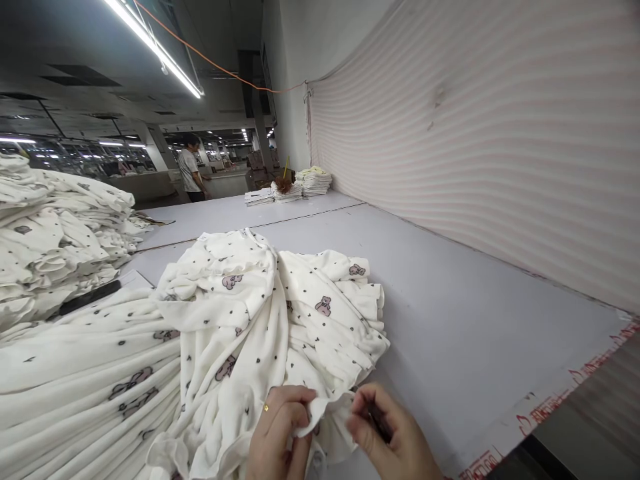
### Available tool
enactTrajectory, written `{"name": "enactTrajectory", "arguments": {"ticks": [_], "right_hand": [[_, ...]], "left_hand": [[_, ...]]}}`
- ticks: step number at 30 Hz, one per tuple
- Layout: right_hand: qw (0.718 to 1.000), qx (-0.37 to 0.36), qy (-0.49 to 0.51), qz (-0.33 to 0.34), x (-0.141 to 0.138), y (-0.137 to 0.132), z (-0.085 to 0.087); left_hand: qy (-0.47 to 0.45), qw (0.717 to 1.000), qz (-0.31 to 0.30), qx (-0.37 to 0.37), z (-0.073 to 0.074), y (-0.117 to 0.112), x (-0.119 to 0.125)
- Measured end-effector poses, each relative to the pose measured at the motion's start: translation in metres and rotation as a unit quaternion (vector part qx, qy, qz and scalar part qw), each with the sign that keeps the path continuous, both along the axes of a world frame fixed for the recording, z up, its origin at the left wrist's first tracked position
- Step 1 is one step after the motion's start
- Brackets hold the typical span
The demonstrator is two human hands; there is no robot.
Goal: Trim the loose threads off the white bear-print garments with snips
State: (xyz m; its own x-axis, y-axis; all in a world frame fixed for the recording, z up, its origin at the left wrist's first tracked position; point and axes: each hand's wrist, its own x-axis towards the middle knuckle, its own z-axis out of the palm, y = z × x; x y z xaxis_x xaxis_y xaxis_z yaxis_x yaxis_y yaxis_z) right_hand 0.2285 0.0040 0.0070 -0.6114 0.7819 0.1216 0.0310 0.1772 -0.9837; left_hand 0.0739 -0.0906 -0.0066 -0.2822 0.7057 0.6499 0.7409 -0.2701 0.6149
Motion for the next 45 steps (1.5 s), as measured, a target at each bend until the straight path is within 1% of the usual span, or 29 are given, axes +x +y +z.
{"name": "enactTrajectory", "arguments": {"ticks": [4, 8, 10, 13, 17, 20, 24, 26, 27, 28, 29, 30, 31, 32, 33, 34, 35, 37, 38, 40, 42, 43, 45], "right_hand": [[0.992, 0.105, -0.063, 0.022, 0.007, 0.007, 0.005], [0.978, 0.155, -0.131, 0.050, 0.009, 0.009, 0.018], [0.970, 0.185, -0.148, 0.052, 0.008, 0.008, 0.022], [0.956, 0.235, -0.168, 0.046, 0.008, 0.005, 0.023], [0.934, 0.292, -0.199, 0.056, 0.009, 0.004, 0.020], [0.928, 0.306, -0.207, 0.046, 0.009, 0.003, 0.018], [0.936, 0.297, -0.189, 0.021, 0.009, 0.003, 0.014], [0.949, 0.269, -0.164, 0.000, 0.008, 0.003, 0.010], [0.961, 0.241, -0.137, -0.005, 0.006, 0.004, 0.007], [0.973, 0.207, -0.100, -0.004, 0.002, 0.003, 0.004], [0.983, 0.173, -0.059, 0.000, -0.002, 0.003, 0.002], [0.989, 0.145, -0.020, 0.003, -0.008, 0.003, -0.001], [0.992, 0.126, 0.009, 0.003, -0.014, 0.002, -0.003], [0.993, 0.117, 0.024, 0.002, -0.020, 0.002, -0.006], [0.993, 0.115, 0.028, -0.002, -0.027, 0.001, -0.007], [0.993, 0.117, 0.027, -0.001, -0.032, 0.000, -0.008], [0.992, 0.123, 0.024, 0.005, -0.037, -0.001, -0.009], [0.988, 0.154, 0.027, 0.016, -0.041, -0.003, -0.012], [0.983, 0.181, 0.031, 0.007, -0.042, -0.004, -0.013], [0.970, 0.237, 0.032, -0.043, -0.039, -0.006, -0.018], [0.959, 0.268, 0.018, -0.085, -0.036, -0.007, -0.022], [0.958, 0.275, 0.007, -0.087, -0.034, -0.007, -0.024], [0.956, 0.285, -0.017, -0.060, -0.032, -0.007, -0.026]], "left_hand": [[0.018, 1.000, -0.018, 0.012, -0.002, 0.001, -0.002], [0.041, 0.999, -0.035, 0.003, -0.003, 0.002, -0.004], [0.046, 0.998, -0.044, -0.007, -0.003, 0.002, -0.006], [0.054, 0.997, -0.050, -0.022, -0.001, 0.001, -0.009], [0.095, 0.992, -0.074, -0.043, 0.001, -0.001, -0.014], [0.104, 0.990, -0.082, -0.050, 0.002, -0.001, -0.017], [0.084, 0.992, -0.080, -0.050, 0.003, -0.002, -0.016], [0.031, 0.995, -0.080, -0.054, 0.002, -0.002, -0.013], [-0.027, 0.995, -0.079, -0.059, 0.001, -0.001, -0.012], [-0.108, 0.988, -0.080, -0.071, 0.000, 0.000, -0.010], [-0.206, 0.971, -0.084, -0.088, -0.001, 0.001, -0.008], [-0.310, 0.940, -0.091, -0.108, -0.002, 0.002, -0.007], [-0.404, 0.900, -0.102, -0.126, -0.002, 0.004, -0.006], [-0.478, 0.859, -0.116, -0.141, -0.002, 0.005, -0.005], [-0.531, 0.824, -0.127, -0.147, -0.002, 0.006, -0.006], [-0.567, 0.800, -0.133, -0.147, -0.001, 0.007, -0.007], [-0.588, 0.783, -0.136, -0.146, -0.001, 0.007, -0.008], [-0.604, 0.771, -0.135, -0.150, -0.002, 0.006, -0.011], [-0.606, 0.769, -0.133, -0.154, -0.003, 0.005, -0.012], [-0.609, 0.767, -0.125, -0.159, -0.004, 0.004, -0.014], [-0.614, 0.764, -0.117, -0.156, -0.006, 0.004, -0.014], [-0.614, 0.764, -0.116, -0.157, -0.006, 0.004, -0.014], [-0.604, 0.771, -0.119, -0.163, -0.005, 0.004, -0.014]]}}
